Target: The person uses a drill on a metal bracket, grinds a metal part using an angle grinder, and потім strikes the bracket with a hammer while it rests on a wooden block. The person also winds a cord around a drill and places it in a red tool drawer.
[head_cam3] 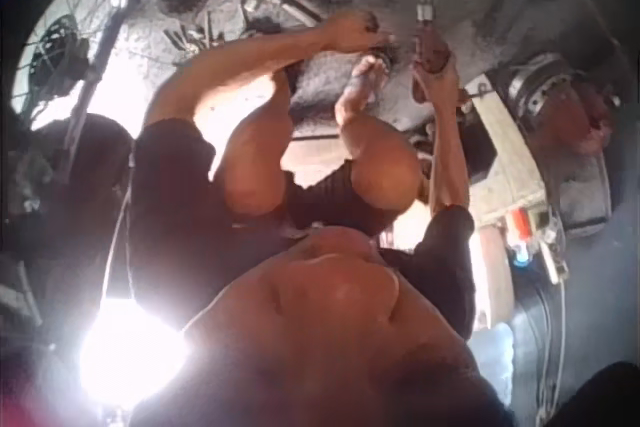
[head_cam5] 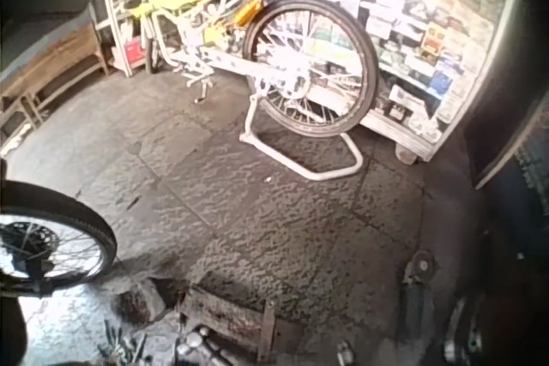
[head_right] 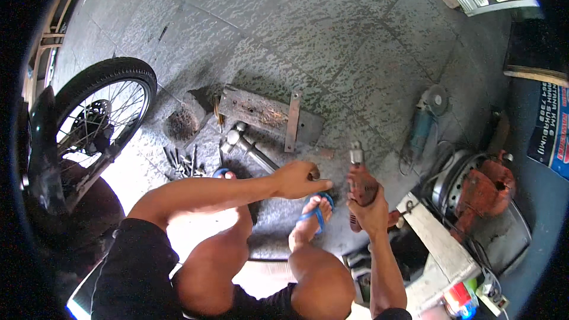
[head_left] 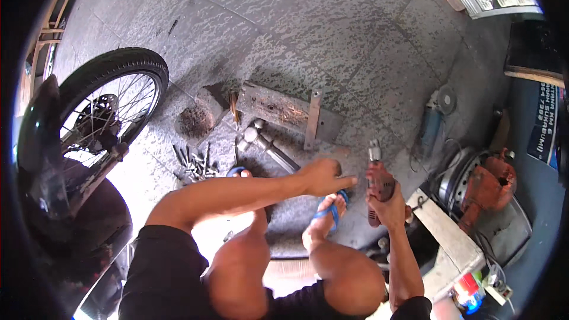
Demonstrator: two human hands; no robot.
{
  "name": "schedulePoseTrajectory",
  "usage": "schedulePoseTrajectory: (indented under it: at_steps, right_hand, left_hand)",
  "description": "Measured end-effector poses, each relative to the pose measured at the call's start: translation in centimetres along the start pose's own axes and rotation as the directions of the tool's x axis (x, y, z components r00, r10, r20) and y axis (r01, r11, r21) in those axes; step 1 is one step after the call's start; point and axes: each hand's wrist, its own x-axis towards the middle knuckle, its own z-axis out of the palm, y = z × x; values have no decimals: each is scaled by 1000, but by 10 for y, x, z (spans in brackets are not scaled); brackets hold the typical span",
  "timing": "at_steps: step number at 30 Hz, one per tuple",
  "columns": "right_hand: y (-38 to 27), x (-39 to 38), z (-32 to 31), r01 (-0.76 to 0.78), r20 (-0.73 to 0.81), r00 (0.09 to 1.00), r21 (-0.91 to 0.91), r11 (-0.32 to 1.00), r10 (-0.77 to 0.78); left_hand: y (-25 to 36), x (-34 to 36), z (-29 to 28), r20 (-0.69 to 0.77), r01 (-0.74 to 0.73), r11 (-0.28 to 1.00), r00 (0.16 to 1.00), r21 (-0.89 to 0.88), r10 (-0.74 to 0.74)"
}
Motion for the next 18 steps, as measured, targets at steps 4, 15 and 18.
schedulePoseTrajectory:
  at_steps: [4, 15, 18]
  right_hand:
    - [-152, -25, -27, -59, 255, 962, -167, 984, 101]
    - [-342, -114, -109, 303, 464, 886, -573, 761, -3]
    - [-343, -102, -97, 321, 478, 877, -531, 784, -36]
  left_hand:
    - [68, -1, 33, 180, 259, 484, 962, -836, -203]
    - [209, -70, -75, 287, 56, -509, 876, -859, -389]
    - [200, -70, -104, 291, 34, -591, 893, -806, -344]
